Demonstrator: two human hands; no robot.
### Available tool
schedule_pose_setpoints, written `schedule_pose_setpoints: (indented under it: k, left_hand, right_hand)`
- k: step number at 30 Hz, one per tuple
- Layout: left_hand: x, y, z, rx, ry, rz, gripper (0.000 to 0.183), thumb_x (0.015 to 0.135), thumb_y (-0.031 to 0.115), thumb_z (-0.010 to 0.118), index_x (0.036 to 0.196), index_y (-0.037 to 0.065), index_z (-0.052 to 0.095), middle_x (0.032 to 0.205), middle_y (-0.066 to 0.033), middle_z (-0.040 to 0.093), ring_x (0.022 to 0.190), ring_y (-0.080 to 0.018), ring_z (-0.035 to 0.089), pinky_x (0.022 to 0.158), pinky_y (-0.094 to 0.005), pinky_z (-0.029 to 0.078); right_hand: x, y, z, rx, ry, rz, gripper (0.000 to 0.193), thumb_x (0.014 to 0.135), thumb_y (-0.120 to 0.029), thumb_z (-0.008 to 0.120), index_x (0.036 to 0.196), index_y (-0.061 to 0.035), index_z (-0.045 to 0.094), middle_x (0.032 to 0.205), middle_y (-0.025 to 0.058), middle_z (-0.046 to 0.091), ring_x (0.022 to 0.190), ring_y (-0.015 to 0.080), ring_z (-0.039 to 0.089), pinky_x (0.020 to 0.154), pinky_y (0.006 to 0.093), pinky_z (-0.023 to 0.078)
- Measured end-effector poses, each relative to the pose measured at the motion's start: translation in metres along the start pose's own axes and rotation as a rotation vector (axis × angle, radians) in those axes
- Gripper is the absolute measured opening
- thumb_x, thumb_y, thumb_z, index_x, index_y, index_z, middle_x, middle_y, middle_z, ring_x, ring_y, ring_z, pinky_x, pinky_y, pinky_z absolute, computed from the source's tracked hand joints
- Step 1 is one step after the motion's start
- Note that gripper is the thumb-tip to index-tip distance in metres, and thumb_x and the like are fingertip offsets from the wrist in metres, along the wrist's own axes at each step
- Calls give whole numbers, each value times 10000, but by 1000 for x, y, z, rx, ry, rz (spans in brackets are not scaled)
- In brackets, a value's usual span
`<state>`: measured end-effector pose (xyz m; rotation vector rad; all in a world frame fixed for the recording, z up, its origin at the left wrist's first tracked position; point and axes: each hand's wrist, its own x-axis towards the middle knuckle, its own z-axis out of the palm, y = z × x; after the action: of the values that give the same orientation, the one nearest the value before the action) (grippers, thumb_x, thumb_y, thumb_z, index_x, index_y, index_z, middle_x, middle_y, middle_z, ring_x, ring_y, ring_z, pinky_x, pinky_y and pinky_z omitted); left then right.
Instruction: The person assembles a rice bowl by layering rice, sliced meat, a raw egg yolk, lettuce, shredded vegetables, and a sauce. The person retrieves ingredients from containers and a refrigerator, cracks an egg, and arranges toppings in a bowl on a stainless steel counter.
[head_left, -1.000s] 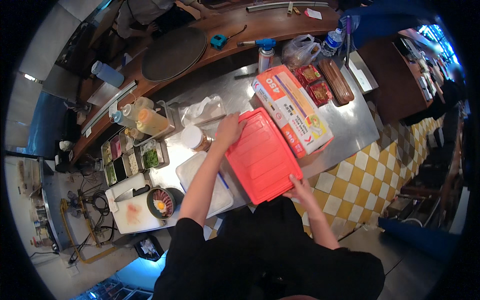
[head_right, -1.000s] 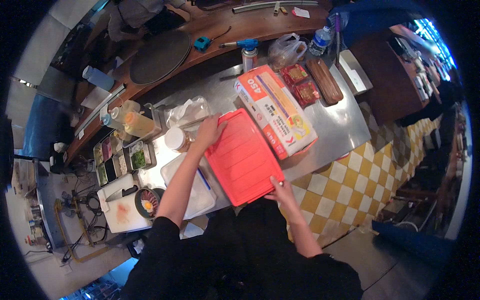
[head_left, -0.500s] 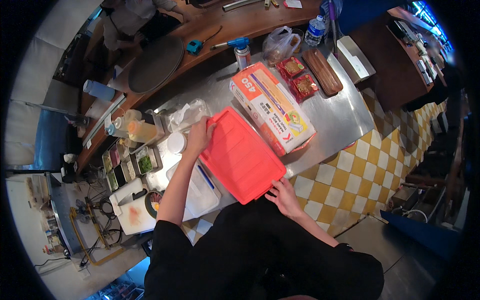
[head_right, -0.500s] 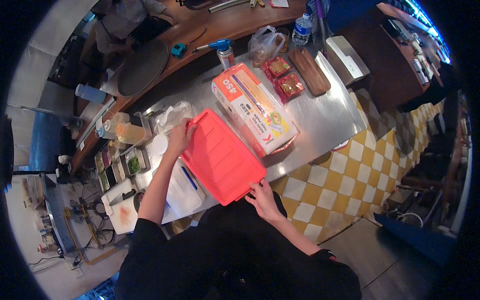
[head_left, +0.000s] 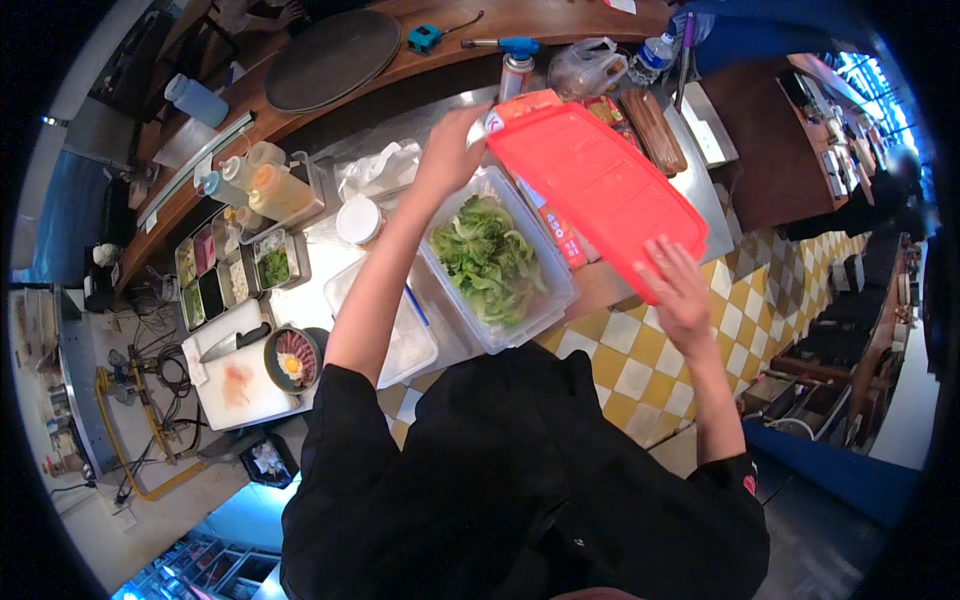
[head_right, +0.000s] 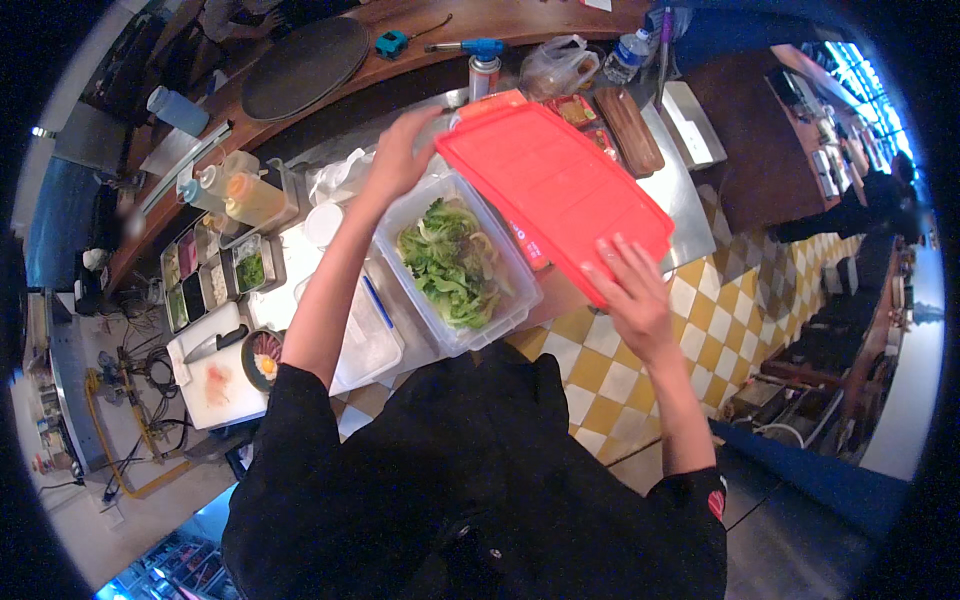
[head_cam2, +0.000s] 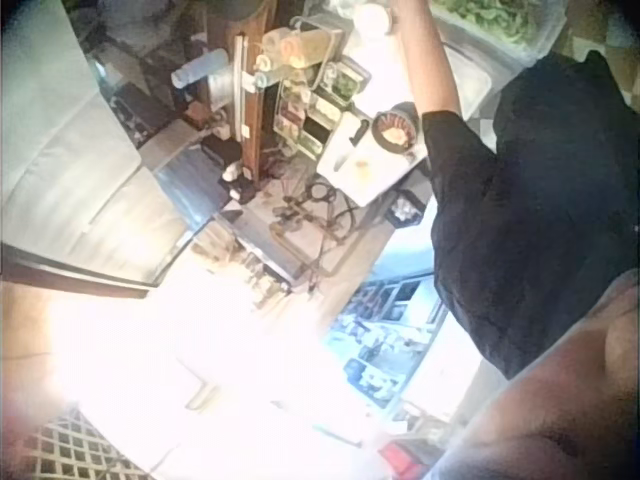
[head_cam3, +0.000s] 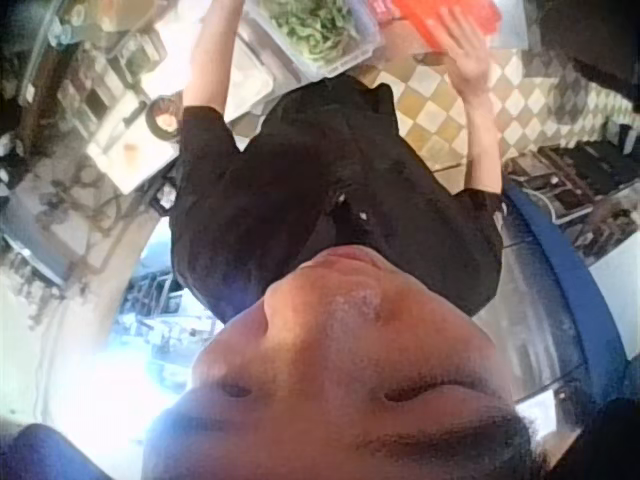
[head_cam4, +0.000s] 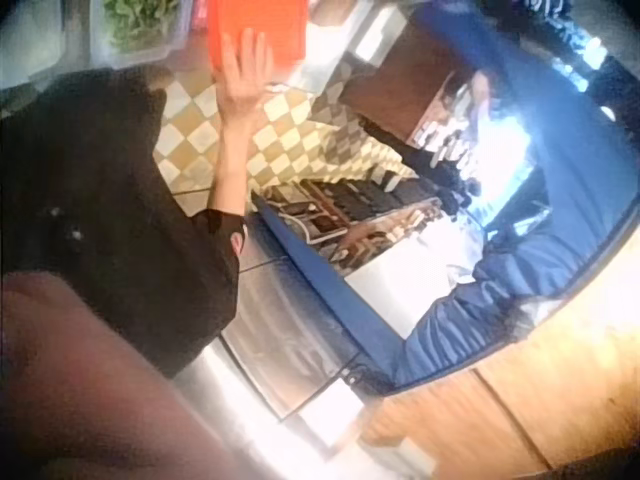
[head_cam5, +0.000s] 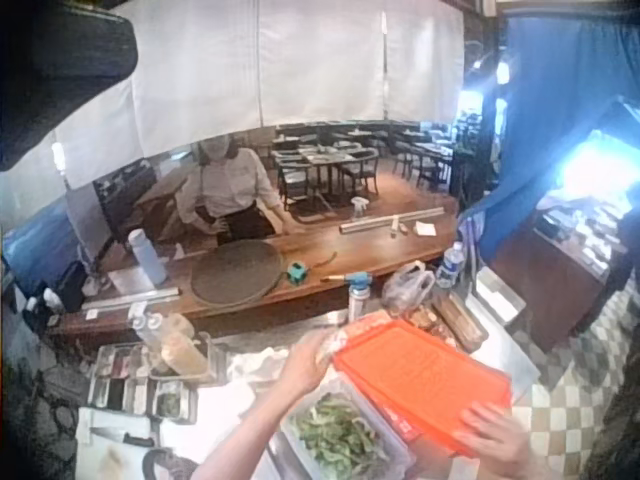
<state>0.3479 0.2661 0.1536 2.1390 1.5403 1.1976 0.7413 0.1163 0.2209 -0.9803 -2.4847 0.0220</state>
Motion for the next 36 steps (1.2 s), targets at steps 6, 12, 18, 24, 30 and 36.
schedule_pose_setpoints:
  k: [6, 12, 18, 24, 30, 36]
  left_hand:
    - [-130, -42, 58, 245, -439, -337, 384, 842, 178, 739, 1201, 55, 680, 1226, -196, 666, 1153, -400, 620, 966, -511, 512]
    - [-153, -49, 76, 559, -452, -45, 297, 804, 191, 755, 1057, 59, 674, 1120, -108, 639, 1111, -327, 588, 920, -436, 478]
    - [-137, -35, 48, 347, -333, -110, 245, 843, 209, 764, 996, 51, 655, 994, -113, 659, 1009, -288, 615, 847, -428, 476]
    - [-168, -20, 36, -829, -170, -759, 213, 1002, 254, 709, 998, 46, 666, 863, -11, 697, 752, -89, 596, 679, -267, 452]
    - [-201, 6, 60, -1065, -56, -975, 134, 1018, 202, 646, 1026, 71, 676, 966, -4, 709, 857, -85, 617, 773, -264, 463]
    - [-192, 32, 47, -1672, 31, -1049, 346, 997, 168, 634, 1310, 28, 595, 1208, -58, 701, 1057, -162, 655, 919, -330, 499]
  right_hand:
    - [-66, 52, 145, -39, -9, -13, 505, 877, -87, 632, 1380, -128, 653, 1528, 159, 533, 1428, 384, 488, 1182, 587, 355]
    - [-49, 45, 133, 217, -73, 56, 733, 758, -254, 849, 1433, -130, 592, 1526, 173, 504, 1437, 379, 463, 1205, 589, 313]
    - [-6, 25, 110, 380, 243, 13, 496, 785, -218, 847, 1233, -63, 703, 1230, 158, 694, 1072, 343, 689, 941, 471, 542]
    - [62, -47, 156, 1112, -23, 628, 309, 898, -151, 780, 1161, -1, 716, 932, 105, 734, 714, 164, 675, 653, 305, 540]
    - [74, -54, 209, 983, -225, 560, 452, 863, -183, 820, 1269, -49, 675, 1000, 102, 718, 734, 149, 645, 657, 301, 526]
    - [73, -42, 189, 1065, -245, 475, 536, 858, -132, 810, 1346, -39, 608, 1209, 127, 671, 823, 131, 651, 672, 276, 516]
